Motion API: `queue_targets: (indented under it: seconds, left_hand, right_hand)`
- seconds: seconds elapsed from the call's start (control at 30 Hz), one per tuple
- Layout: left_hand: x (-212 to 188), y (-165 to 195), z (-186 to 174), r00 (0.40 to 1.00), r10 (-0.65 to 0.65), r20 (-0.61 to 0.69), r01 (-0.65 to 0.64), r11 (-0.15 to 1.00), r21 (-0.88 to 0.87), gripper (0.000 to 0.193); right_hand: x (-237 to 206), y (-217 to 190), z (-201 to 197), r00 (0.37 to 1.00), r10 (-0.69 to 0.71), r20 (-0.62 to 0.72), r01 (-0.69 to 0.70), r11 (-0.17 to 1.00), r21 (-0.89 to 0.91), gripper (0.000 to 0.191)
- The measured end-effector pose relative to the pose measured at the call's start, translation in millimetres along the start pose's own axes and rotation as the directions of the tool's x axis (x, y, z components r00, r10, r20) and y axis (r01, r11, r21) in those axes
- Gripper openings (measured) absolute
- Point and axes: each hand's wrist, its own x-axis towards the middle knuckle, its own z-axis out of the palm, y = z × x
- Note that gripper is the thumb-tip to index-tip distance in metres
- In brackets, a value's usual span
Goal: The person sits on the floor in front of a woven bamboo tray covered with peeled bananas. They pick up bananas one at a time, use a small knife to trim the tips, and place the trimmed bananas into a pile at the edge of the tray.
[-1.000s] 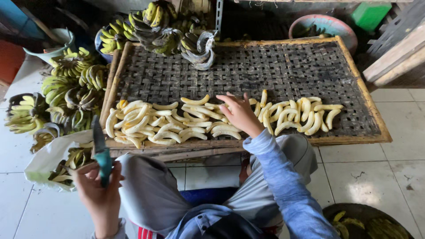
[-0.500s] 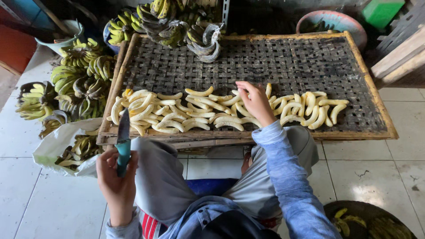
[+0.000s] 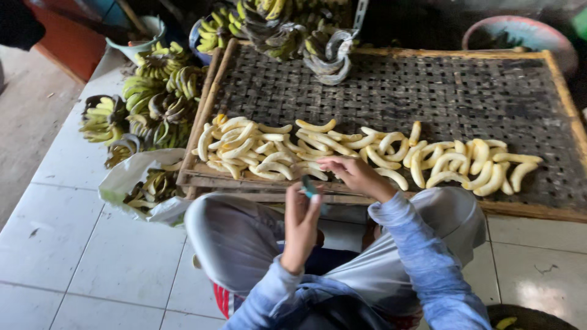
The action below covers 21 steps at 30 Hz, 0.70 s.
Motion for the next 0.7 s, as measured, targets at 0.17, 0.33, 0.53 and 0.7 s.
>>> queue_targets:
  seconds: [0.17, 0.33, 0.53, 0.7]
  left_hand:
    - [17.7, -6.6, 43.8, 0.993, -0.089, 0.083, 0.095, 0.993, -0.070, 0.027]
    - [15.2, 24.6, 60.5, 0.992, 0.123, 0.041, -0.127, 0.984, 0.123, 0.027]
    - [16.3, 35.6, 54.1, 0.961, 0.140, 0.240, -0.249, 0.814, 0.524, 0.020]
    - [10.3, 63.1, 44.0, 0.923, -0.012, 0.385, -0.293, 0.627, 0.722, 0.041]
  right_hand:
    - [-10.5, -8.3, -18.7, 0.917, -0.019, 0.398, -0.201, 0.840, 0.504, 0.089]
    - [-39.6, -8.1, -33.6, 0.942, -0.106, 0.319, -0.041, 0.906, 0.421, 0.091]
    - [-95.9, 31.6, -51.2, 0.882, 0.315, 0.350, -0.450, 0.783, 0.429, 0.061]
    - [-104.9, 33.3, -64.9, 0.906, 0.366, 0.214, -0.411, 0.881, 0.233, 0.052]
